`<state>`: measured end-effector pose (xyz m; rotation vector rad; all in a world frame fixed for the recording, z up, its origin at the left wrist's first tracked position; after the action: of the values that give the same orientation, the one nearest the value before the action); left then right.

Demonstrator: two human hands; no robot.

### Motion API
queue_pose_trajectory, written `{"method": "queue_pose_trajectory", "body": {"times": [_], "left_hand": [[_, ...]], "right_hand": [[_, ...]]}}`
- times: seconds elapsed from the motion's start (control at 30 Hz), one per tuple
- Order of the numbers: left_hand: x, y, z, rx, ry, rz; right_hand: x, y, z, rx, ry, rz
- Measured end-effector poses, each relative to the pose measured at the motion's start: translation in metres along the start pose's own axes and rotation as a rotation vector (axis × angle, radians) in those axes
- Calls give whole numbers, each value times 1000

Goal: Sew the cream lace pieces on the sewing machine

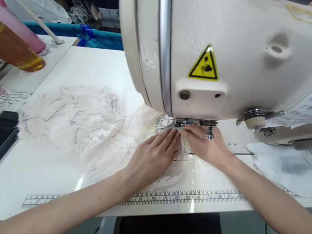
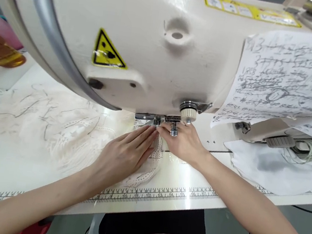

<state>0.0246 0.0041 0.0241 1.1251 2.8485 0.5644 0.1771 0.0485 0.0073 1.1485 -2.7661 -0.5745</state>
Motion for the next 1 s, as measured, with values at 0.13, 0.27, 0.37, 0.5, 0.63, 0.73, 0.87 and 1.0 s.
{"method": "queue_pose_trajectory", "body": {"times": [0.13,0.27,0.37,0.5,0.63,0.73,0.87,1.0], "left_hand": [[10,2,9,6,-76,-28],[18,4,14,-7,-72,-38],[21,4,17,-17,-65,-47],[22,4,17,-33,-82,-47],[22,4,16,-14,-98,-48],[22,5,15,-13,-87,-45],[23,5,15,-2,-111,-54],[23,5,15,10,-134,-65]], "right_hand": [[-4,2,0,52,110,100],[-7,4,7,31,245,233],[-8,3,14,10,236,266],[-8,2,16,-10,228,247],[-8,1,18,-15,234,243],[-8,-1,22,2,177,216],[-7,0,23,13,133,139],[-5,6,7,19,217,248]]}}
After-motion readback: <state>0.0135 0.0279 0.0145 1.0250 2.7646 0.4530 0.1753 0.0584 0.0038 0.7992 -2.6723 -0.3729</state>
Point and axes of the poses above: each hand's wrist, its own y-axis towards the middle knuckle, its own z-axis out of the palm, x = y × z, the point moved 3 cm from there along y, towards the middle knuckle, and after that the axes turned 1 degree about -y, right-handed, at the moved point
